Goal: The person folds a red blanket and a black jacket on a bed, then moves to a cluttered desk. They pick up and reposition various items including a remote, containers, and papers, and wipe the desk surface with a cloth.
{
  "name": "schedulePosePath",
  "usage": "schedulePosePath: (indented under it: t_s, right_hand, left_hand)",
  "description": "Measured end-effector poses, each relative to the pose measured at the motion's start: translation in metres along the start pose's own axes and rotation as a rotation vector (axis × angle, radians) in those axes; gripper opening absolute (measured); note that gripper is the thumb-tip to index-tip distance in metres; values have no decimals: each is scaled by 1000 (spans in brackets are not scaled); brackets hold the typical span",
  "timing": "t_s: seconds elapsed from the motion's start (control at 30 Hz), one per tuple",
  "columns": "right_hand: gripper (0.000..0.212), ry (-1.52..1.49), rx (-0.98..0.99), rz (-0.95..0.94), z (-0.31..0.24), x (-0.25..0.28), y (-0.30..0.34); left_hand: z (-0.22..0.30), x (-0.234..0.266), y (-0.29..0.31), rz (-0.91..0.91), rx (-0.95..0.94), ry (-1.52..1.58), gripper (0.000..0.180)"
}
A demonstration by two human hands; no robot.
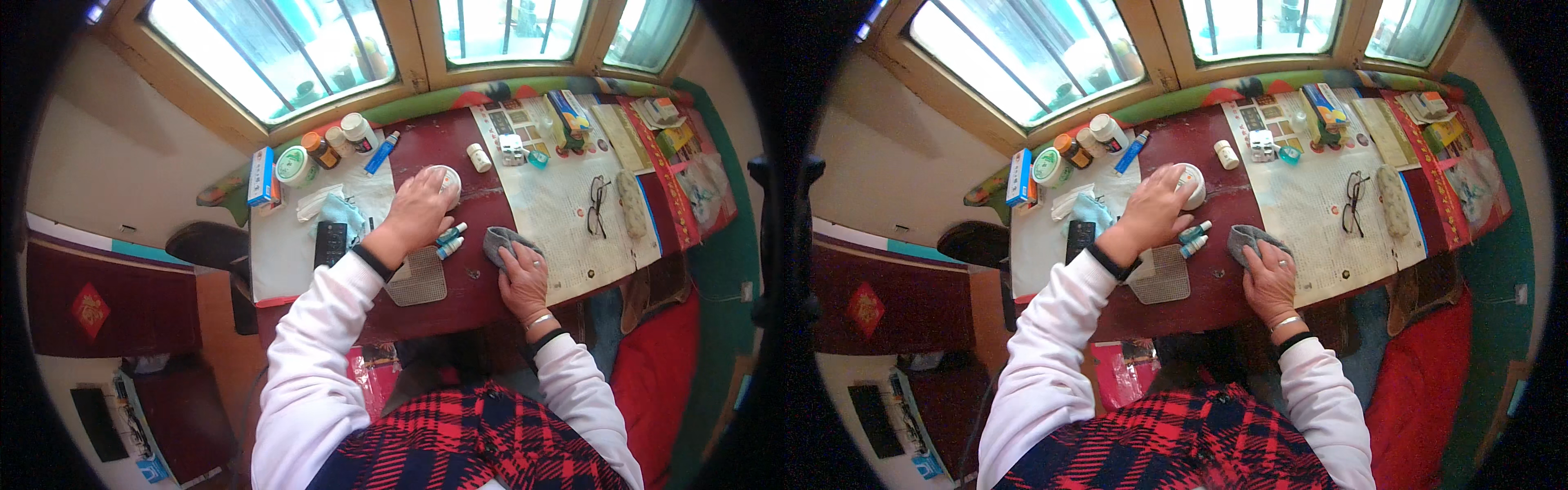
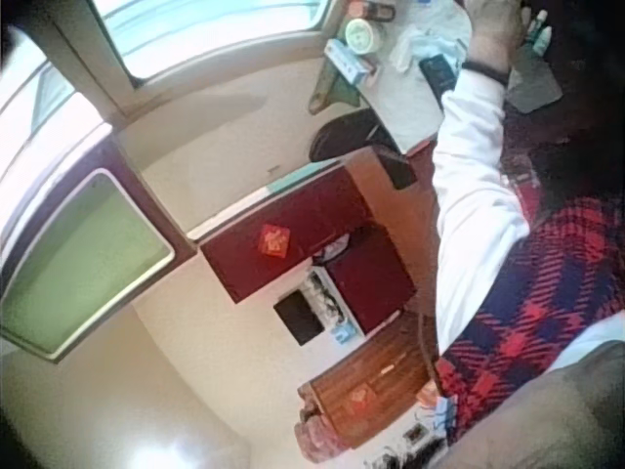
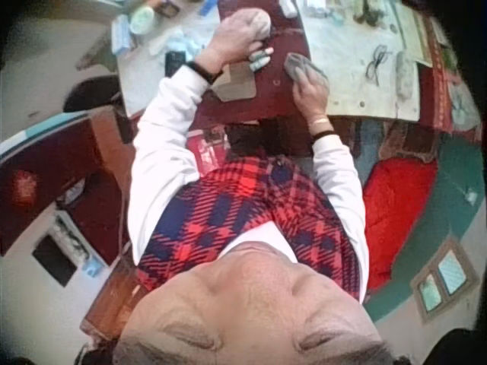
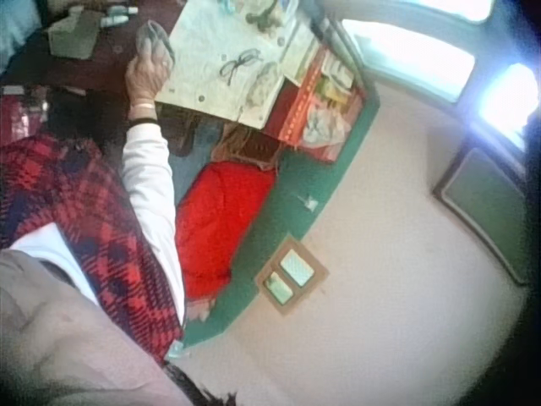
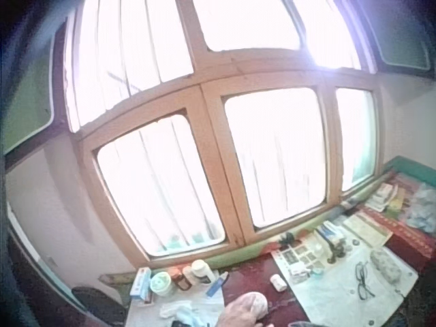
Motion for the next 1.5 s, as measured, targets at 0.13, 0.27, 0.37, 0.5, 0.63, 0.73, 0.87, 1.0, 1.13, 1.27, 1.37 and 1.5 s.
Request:
schedulePosePath:
  t_s: [0.13,0.27,0.37,0.5,0.63,0.73,0.87,1.0,1.13,1.27,1.37,1.5]
  right_hand:
    - [43,11,-1,6,-2,0,-2]
    - [42,28,-16,-34,-3,-1,-3]
    - [42,62,-19,-25,-4,-1,-3]
    - [42,68,2,-26,-6,-1,-3]
    - [43,80,-3,-23,-5,-2,-3]
    - [43,80,0,-19,-5,-2,-3]
    - [43,87,-11,-28,-5,-2,-3]
    - [43,71,-2,-32,-7,0,-4]
    - [43,68,-1,-30,-7,2,-4]
    - [43,61,-18,-53,-7,2,-4]
    - [43,59,-19,-59,-7,2,-5]
    - [43,60,-14,-52,-7,2,-6]
  left_hand:
    - [-35,-35,-13,-328,337,246,77]
    - [-48,-30,-1,-166,340,187,69]
    - [-79,-5,32,54,413,70,68]
    - [-135,9,77,-40,600,-85,69]
    - [-162,10,96,-108,689,-97,64]
    - [-159,13,91,-107,657,-174,51]
    - [-141,2,53,-81,501,-226,18]
    - [-162,-53,29,-443,762,92,32]
    - [-177,-71,19,-319,938,135,35]
    - [-167,-73,9,-403,869,113,24]
    - [-147,-64,2,-404,743,81,20]
    - [-130,-27,4,-194,500,-170,15]
Point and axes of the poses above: each hand's wrist, its own y-axis away from the middle knuckle, its own x-axis out of the back of the hand, z = x × y, the point moved 6 cm from there along -y, towards the middle knuckle, and after that the axes turned 13 degrees about -x, right-handed, at the moved point
